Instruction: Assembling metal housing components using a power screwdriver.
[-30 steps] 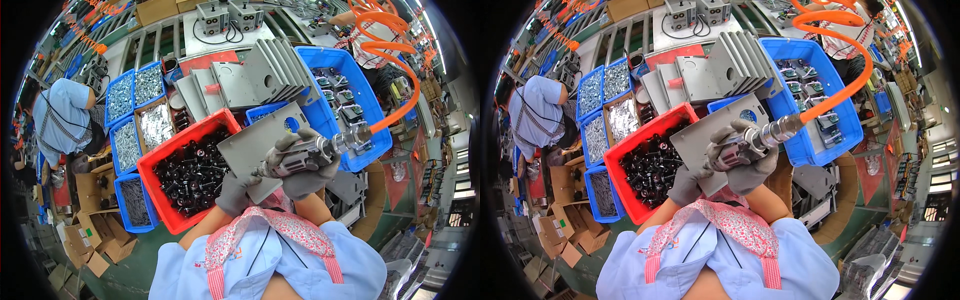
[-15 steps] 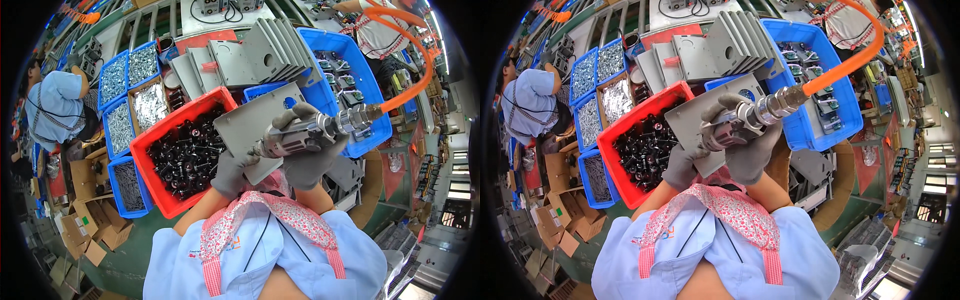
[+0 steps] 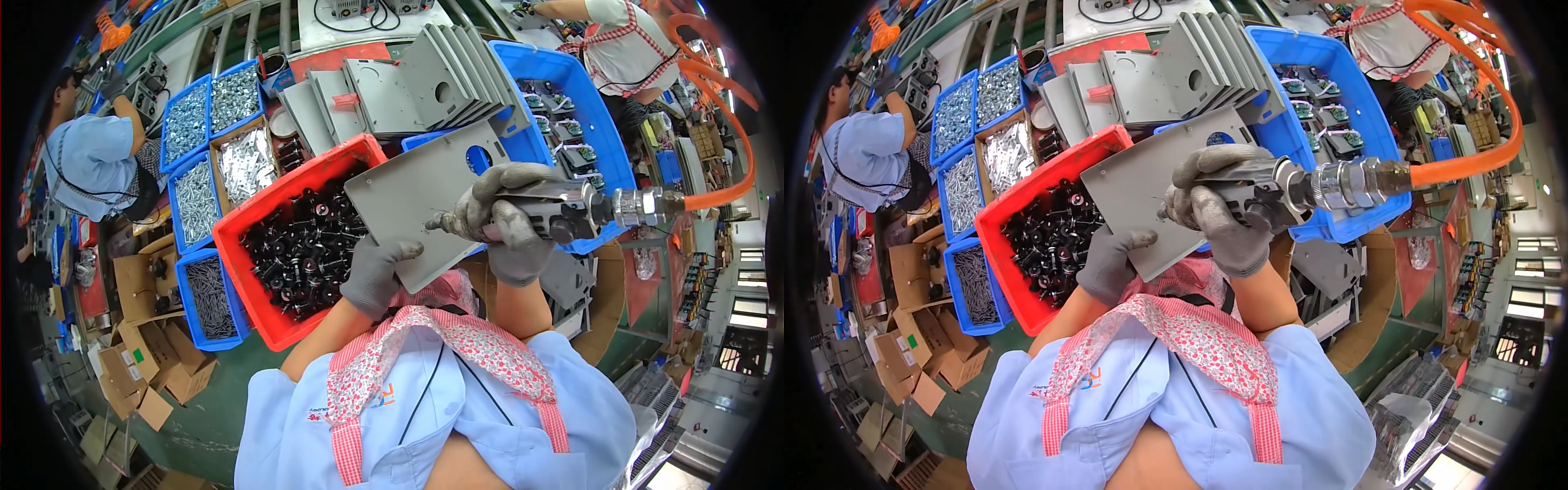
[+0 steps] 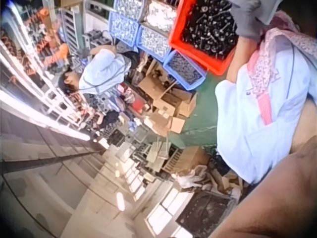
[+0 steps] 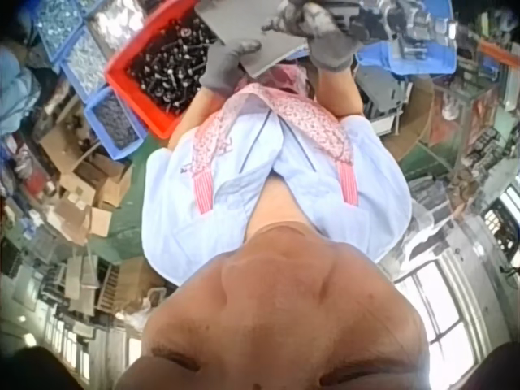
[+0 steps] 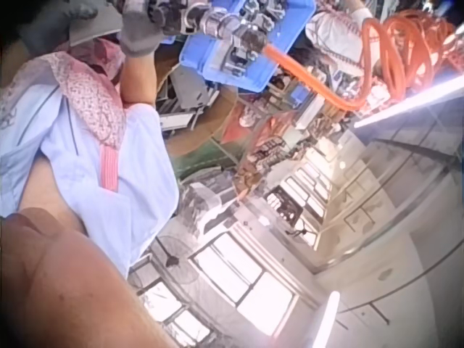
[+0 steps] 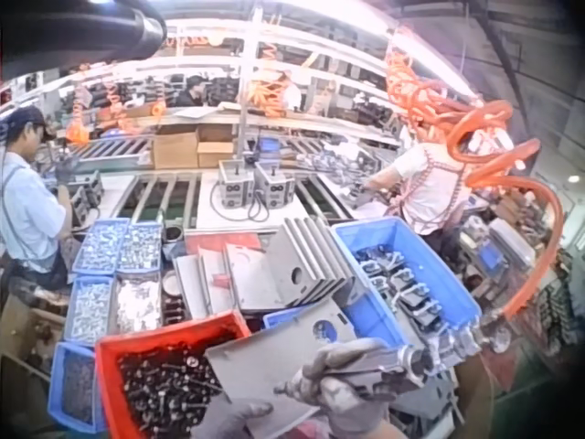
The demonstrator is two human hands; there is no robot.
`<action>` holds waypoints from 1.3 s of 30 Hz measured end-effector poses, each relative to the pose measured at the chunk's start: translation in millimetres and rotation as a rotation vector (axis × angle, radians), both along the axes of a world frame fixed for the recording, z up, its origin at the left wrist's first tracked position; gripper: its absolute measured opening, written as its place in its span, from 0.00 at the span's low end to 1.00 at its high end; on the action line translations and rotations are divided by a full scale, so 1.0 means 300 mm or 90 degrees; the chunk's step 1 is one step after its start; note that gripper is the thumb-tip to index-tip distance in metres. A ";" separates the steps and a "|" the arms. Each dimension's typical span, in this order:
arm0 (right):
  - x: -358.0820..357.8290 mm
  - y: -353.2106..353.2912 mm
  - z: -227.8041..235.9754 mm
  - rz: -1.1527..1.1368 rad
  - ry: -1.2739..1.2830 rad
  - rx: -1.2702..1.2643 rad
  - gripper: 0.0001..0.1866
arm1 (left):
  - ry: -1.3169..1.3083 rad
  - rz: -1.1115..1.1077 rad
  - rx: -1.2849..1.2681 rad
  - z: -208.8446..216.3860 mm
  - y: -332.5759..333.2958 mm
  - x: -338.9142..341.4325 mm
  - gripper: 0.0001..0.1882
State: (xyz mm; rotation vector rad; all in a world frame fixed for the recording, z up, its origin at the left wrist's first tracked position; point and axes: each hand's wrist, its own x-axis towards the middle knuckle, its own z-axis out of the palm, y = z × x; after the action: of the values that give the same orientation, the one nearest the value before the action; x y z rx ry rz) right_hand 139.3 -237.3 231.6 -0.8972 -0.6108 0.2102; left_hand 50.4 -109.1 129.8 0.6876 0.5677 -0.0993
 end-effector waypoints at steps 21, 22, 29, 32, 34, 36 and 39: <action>-0.025 0.005 -0.070 0.004 0.038 -0.034 0.16 | -0.009 0.012 -0.023 0.014 -0.010 -0.014 0.22; -0.029 0.008 -0.072 0.011 0.031 -0.020 0.15 | 0.003 0.011 -0.022 0.019 -0.009 -0.018 0.22; -0.016 -0.037 -0.048 -0.101 0.023 -0.312 0.13 | -0.023 -0.070 0.012 0.029 -0.010 -0.005 0.24; 0.007 -0.035 -0.075 -0.218 -0.065 -0.204 0.09 | -0.065 -0.115 0.116 0.012 -0.032 0.014 0.23; -0.016 -0.048 -0.027 -0.243 -0.034 -0.153 0.10 | -0.115 -0.094 0.287 -0.002 -0.023 0.015 0.22; -0.019 -0.065 0.028 -0.232 -0.071 -0.291 0.12 | -0.099 -0.082 0.334 0.037 -0.028 0.011 0.24; -0.088 -0.167 0.079 -0.130 0.066 -0.302 0.12 | -0.101 -0.113 0.335 0.080 -0.064 0.039 0.24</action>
State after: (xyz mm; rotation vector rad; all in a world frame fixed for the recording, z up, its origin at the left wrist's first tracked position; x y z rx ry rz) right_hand 112.8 -287.5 255.3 -1.3891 -0.3719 0.2189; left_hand 62.0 -128.3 153.7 1.2469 0.3779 -0.0586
